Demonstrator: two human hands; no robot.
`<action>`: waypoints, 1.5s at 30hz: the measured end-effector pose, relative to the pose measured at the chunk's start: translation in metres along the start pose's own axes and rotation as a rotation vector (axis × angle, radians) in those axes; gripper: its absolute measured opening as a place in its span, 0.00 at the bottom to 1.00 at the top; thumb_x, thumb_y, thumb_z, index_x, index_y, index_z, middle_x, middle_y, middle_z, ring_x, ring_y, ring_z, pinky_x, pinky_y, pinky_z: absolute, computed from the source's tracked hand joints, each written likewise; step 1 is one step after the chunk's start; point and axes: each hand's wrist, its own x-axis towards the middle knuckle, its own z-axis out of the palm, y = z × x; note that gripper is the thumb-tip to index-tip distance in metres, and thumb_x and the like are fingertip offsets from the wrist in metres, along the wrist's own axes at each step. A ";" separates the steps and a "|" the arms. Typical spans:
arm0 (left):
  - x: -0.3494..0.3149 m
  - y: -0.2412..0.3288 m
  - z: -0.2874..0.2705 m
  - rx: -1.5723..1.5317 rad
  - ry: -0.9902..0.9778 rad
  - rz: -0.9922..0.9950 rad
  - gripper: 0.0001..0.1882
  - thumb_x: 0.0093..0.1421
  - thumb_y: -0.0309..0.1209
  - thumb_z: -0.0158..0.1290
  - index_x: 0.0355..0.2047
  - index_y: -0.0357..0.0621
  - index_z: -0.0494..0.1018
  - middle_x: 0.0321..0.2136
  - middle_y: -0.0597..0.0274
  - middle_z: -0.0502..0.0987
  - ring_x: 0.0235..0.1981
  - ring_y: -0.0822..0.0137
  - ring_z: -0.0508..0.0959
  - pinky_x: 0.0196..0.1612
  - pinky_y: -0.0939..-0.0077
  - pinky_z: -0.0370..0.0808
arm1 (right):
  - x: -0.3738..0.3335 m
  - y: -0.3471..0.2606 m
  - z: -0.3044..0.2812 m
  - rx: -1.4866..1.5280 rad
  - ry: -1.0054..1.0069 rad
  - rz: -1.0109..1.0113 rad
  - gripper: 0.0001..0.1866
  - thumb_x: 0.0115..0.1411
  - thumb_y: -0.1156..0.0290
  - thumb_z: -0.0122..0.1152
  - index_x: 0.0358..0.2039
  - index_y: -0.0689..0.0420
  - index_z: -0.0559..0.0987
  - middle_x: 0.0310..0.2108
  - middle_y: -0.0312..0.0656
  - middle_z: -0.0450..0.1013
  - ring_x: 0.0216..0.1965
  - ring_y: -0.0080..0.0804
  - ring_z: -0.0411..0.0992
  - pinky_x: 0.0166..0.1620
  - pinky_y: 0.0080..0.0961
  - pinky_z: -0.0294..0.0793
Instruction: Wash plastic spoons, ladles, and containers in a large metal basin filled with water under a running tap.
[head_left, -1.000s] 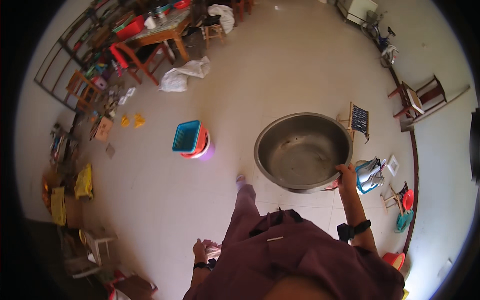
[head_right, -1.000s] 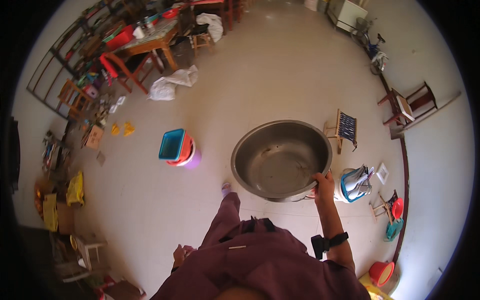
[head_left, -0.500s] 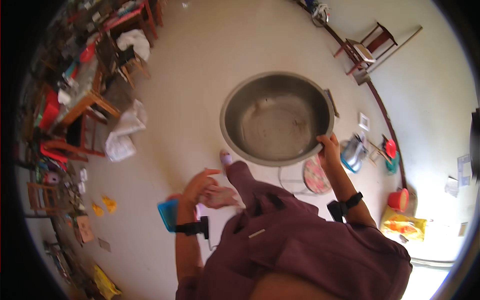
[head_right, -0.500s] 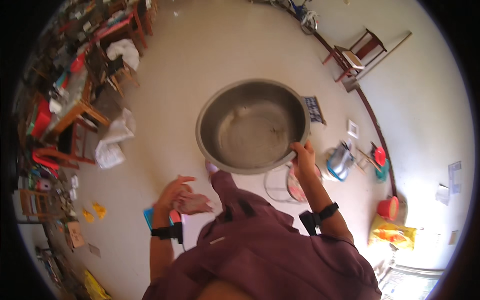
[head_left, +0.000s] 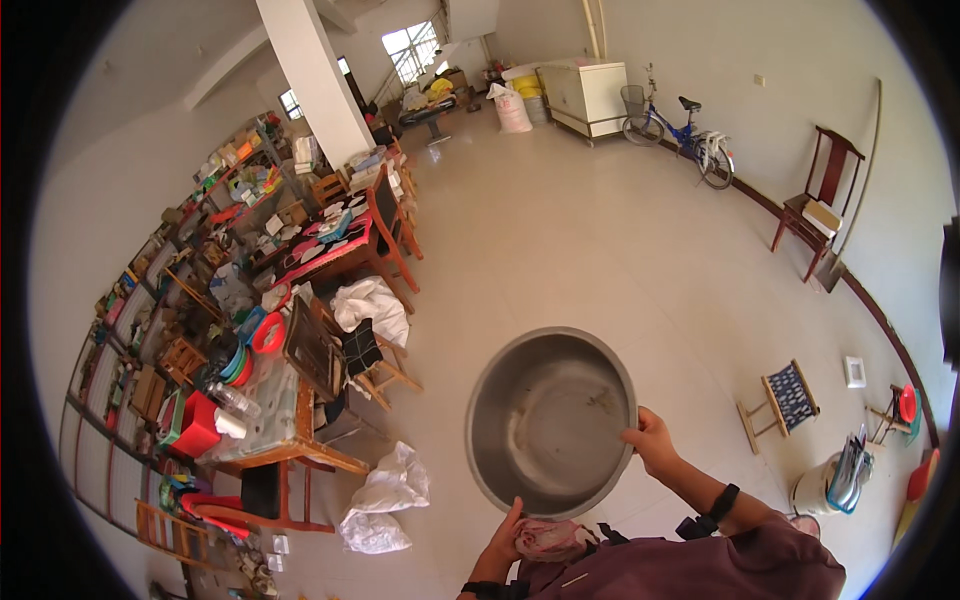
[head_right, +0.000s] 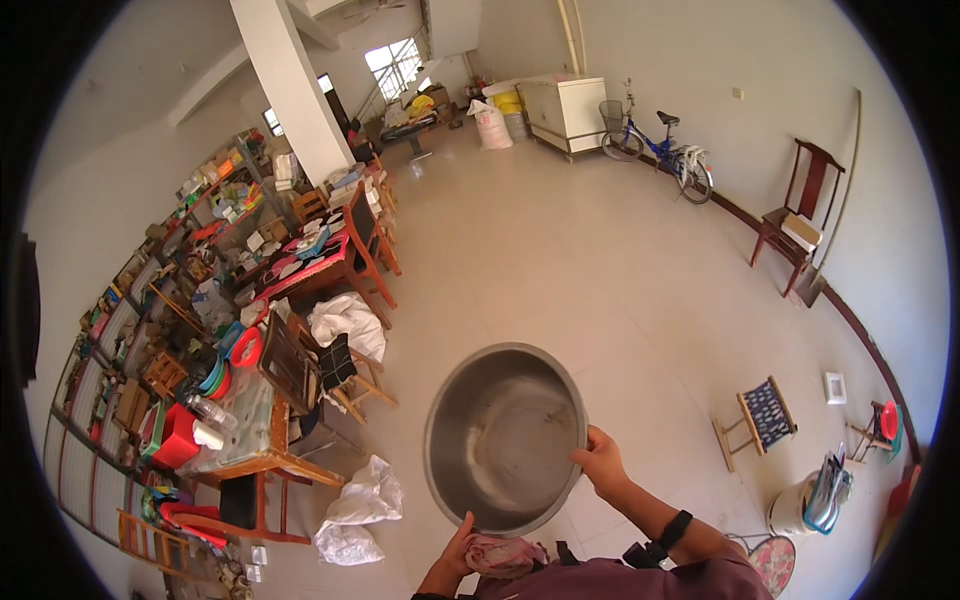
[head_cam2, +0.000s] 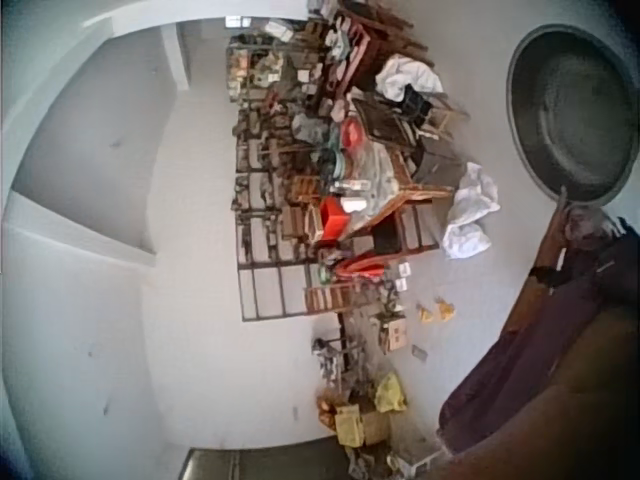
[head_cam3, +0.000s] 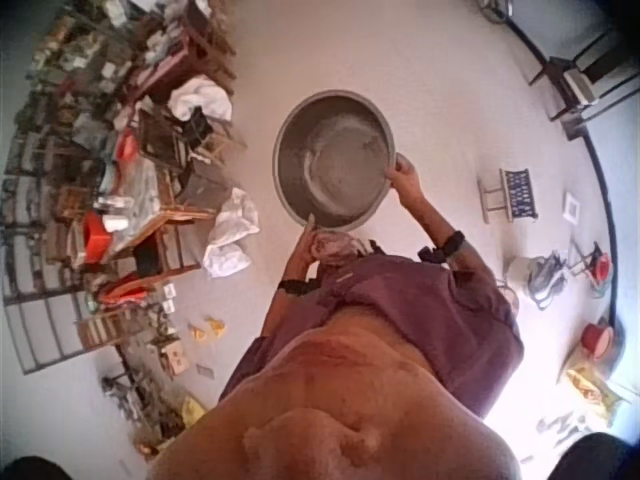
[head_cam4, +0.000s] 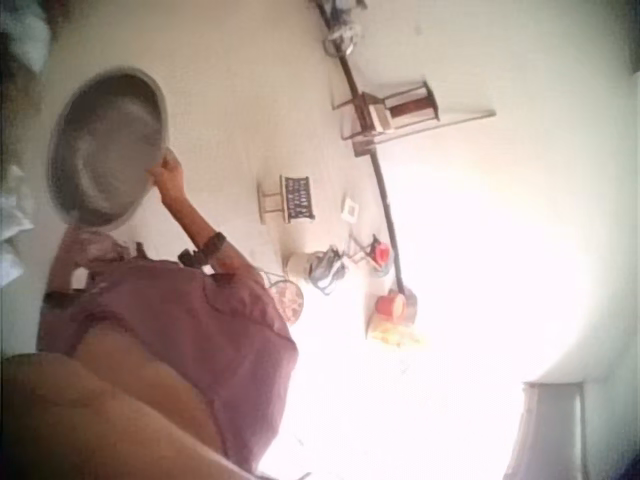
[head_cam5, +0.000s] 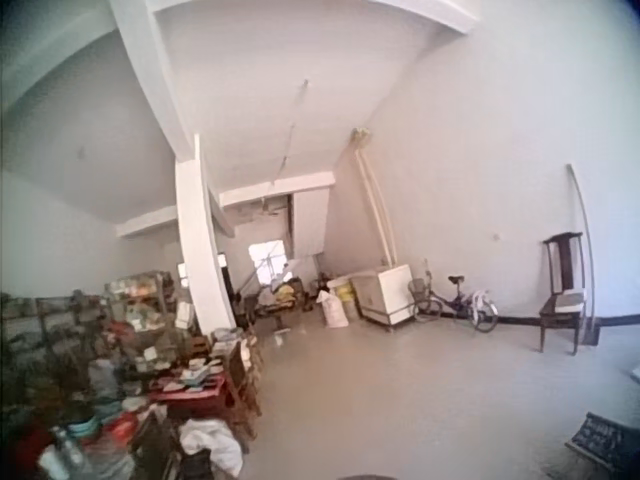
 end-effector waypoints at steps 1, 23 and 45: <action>0.012 0.040 0.002 -0.007 -0.004 -0.011 0.46 0.59 0.67 0.40 0.55 0.31 0.66 0.49 0.45 0.75 0.51 0.53 0.75 0.58 0.60 0.70 | 0.040 -0.010 0.024 -0.008 -0.036 -0.024 0.16 0.47 0.79 0.57 0.40 0.59 0.75 0.27 0.33 0.72 0.24 0.20 0.68 0.25 0.17 0.66; 0.404 0.973 0.121 0.382 0.321 0.438 0.08 0.49 0.29 0.59 0.26 0.40 0.72 0.24 0.64 0.72 0.25 0.67 0.75 0.31 0.69 0.76 | 0.854 -0.133 0.142 0.871 0.135 -0.094 0.34 0.67 0.47 0.41 0.59 0.66 0.61 0.59 0.57 0.61 0.62 0.48 0.60 0.65 0.39 0.59; 0.688 1.769 0.174 0.120 0.436 0.506 0.07 0.52 0.26 0.55 0.28 0.32 0.73 0.24 0.55 0.75 0.25 0.61 0.78 0.30 0.65 0.78 | 1.776 -0.338 0.465 -0.612 0.251 -0.195 0.17 0.62 0.62 0.57 0.22 0.60 0.68 0.16 0.34 0.63 0.19 0.24 0.59 0.24 0.26 0.62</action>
